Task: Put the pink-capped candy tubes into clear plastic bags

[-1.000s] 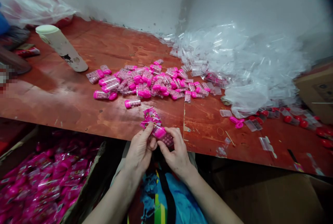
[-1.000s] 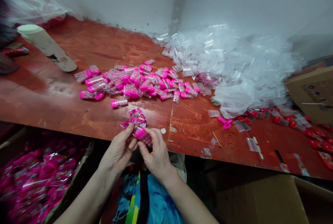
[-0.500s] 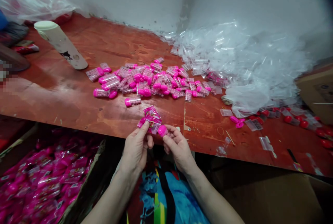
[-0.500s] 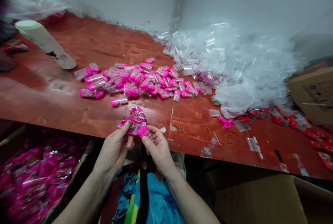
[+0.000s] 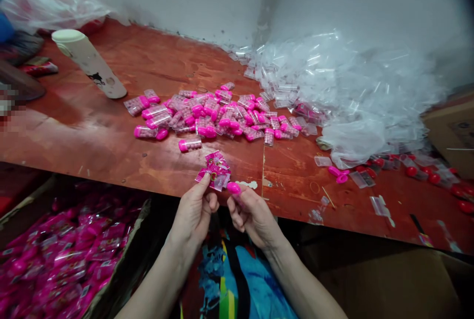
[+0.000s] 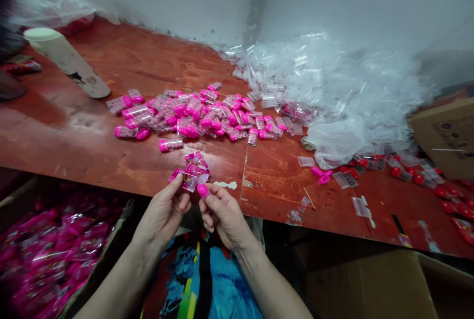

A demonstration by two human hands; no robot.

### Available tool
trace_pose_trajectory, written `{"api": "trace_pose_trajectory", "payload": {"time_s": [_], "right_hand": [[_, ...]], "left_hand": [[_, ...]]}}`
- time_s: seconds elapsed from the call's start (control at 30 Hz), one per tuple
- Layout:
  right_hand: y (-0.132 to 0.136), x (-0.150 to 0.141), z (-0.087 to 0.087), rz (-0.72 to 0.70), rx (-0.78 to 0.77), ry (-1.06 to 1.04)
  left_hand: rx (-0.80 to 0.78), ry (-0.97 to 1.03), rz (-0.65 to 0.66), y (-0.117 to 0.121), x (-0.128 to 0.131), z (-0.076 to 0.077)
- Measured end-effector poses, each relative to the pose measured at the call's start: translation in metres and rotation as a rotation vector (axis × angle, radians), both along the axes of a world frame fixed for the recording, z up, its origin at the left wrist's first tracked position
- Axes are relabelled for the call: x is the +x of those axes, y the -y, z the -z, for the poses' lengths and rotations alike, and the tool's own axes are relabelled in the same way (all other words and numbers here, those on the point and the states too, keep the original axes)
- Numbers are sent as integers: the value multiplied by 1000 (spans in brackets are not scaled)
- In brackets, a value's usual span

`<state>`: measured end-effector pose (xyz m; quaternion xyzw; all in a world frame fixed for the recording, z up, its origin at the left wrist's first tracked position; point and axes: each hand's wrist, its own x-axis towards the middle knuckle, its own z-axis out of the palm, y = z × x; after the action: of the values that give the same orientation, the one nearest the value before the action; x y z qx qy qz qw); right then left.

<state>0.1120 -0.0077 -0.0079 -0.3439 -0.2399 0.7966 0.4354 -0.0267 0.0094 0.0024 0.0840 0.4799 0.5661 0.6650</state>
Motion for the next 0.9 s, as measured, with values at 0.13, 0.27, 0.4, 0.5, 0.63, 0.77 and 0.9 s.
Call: {"api": "trace_pose_trajectory", "payload": {"time_s": [0.13, 0.27, 0.4, 0.5, 0.63, 0.77, 0.9], "right_hand": [[2, -3, 1, 67, 78, 92], [4, -9, 3, 140, 130, 176], [5, -12, 5, 228, 129, 239], [4, -11, 8, 282, 139, 243], [6, -10, 9, 265, 167, 222], [9, -11, 7, 262, 170, 220], [9, -11, 7, 258, 163, 228]], "left_hand": [[-36, 53, 17, 0, 1, -2], [-54, 111, 40, 1, 4, 0], [-51, 150, 68, 1, 5, 3], [-55, 157, 58, 1, 6, 3], [-65, 141, 22, 1, 8, 1], [-84, 122, -5, 1, 8, 0], [-65, 87, 28, 2, 9, 3]]}}
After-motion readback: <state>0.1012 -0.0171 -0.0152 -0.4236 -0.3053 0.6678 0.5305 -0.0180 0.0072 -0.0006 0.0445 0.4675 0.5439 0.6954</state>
